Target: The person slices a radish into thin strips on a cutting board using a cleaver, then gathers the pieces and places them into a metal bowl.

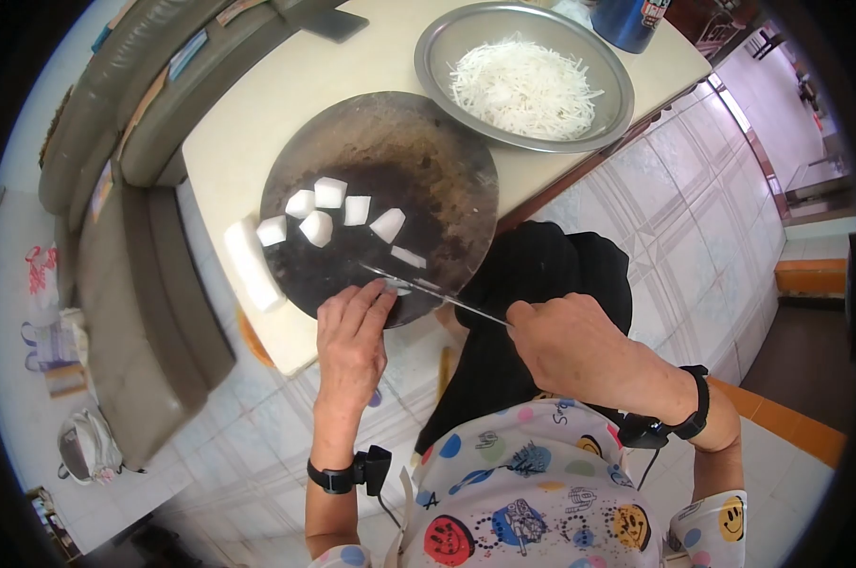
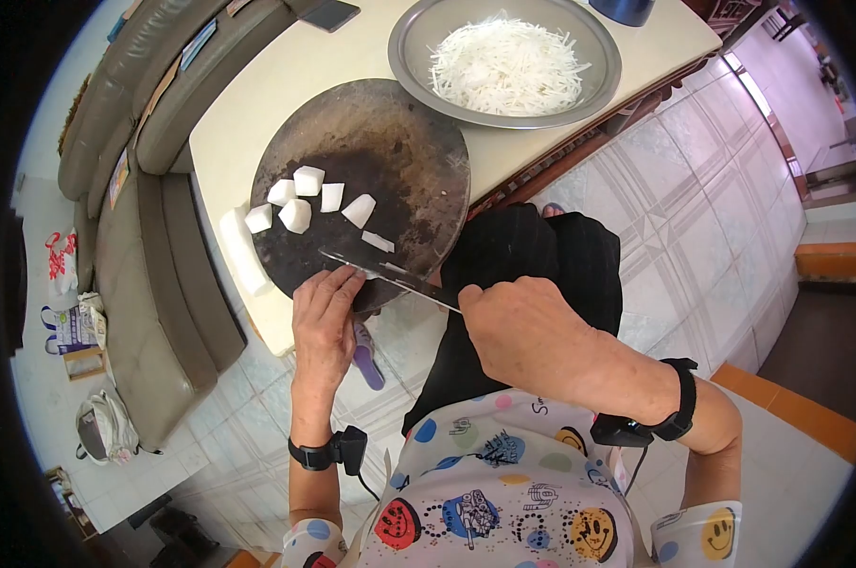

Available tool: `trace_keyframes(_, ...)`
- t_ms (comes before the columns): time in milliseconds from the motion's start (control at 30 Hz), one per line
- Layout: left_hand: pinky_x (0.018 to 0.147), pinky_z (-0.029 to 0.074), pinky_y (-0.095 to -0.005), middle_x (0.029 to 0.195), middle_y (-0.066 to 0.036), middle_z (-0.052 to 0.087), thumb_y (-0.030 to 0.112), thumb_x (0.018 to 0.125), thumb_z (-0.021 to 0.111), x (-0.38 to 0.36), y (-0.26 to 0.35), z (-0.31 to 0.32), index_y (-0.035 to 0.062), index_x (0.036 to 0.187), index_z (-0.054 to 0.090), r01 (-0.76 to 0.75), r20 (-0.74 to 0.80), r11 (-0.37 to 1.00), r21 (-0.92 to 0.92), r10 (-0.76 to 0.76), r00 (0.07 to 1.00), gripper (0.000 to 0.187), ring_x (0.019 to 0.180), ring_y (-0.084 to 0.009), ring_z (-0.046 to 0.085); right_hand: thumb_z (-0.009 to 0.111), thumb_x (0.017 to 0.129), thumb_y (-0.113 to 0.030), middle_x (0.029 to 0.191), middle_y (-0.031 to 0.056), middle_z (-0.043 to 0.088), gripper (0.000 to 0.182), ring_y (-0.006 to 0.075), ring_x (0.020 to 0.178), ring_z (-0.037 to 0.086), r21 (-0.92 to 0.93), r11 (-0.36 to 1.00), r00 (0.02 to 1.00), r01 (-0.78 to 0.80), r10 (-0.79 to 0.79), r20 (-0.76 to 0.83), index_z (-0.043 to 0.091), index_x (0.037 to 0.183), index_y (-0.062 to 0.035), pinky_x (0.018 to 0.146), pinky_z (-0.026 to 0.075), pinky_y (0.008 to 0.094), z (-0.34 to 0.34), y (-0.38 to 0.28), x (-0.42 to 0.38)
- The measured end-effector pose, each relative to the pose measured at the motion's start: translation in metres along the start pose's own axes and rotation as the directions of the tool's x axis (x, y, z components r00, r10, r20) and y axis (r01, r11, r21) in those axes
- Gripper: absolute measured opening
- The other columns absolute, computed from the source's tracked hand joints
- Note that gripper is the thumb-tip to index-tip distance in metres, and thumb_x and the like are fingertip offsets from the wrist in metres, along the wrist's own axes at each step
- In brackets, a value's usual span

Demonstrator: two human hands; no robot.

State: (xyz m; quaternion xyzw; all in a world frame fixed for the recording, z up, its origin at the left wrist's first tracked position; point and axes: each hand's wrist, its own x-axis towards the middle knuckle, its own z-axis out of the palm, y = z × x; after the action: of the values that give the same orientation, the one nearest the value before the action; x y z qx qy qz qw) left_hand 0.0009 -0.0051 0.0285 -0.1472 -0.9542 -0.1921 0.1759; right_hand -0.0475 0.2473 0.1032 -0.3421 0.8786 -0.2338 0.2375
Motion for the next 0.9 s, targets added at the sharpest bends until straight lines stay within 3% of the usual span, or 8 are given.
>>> trace_keyframes(433, 0.089, 0.042, -0.0449, 0.099, -0.012, 0.059, -0.006, 0.068, 0.063, 0.0003, 0.0016, 0.0029, -0.0001, 0.101, 0.068, 0.002, 0.037, 0.995, 0.096, -0.006, 0.999, 0.034, 0.102, -0.0317, 0.055, 0.057, 0.070, 0.004, 0.061, 0.0215, 0.058, 0.011, 0.0360, 0.057, 0.062, -0.029, 0.997, 0.997, 0.069, -0.068, 0.023, 0.053, 0.079, 0.0084, 0.051, 0.046, 0.0397, -0.0048, -0.0002, -0.0009)
trace_keyframes(600, 0.088, 0.042, -0.0440, 0.097, -0.012, 0.058, -0.006, 0.068, 0.063, 0.0015, 0.0037, 0.0025, -0.0005, 0.100, 0.068, 0.017, 0.019, 0.996, 0.088, -0.019, 1.000, 0.032, 0.101, -0.0312, 0.056, 0.057, 0.070, 0.004, 0.062, 0.0204, 0.059, 0.011, 0.0353, 0.058, 0.063, -0.096, 0.991, 0.996, 0.088, -0.085, 0.031, 0.053, 0.079, 0.0078, 0.052, 0.048, 0.0397, -0.0057, 0.0027, -0.0008)
trace_keyframes(900, 0.087, 0.042, -0.0434, 0.099, -0.012, 0.059, -0.004, 0.069, 0.065, -0.0019, 0.0007, 0.0061, -0.0011, 0.098, 0.068, 0.023, 0.004, 0.999, 0.048, -0.023, 1.000, 0.030, 0.099, -0.0307, 0.056, 0.057, 0.070, 0.004, 0.061, 0.0199, 0.059, 0.010, 0.0358, 0.060, 0.064, -0.038, 0.997, 0.996, 0.063, -0.060, 0.069, 0.054, 0.079, 0.0079, 0.053, 0.049, 0.0409, -0.0089, 0.0032, 0.0033)
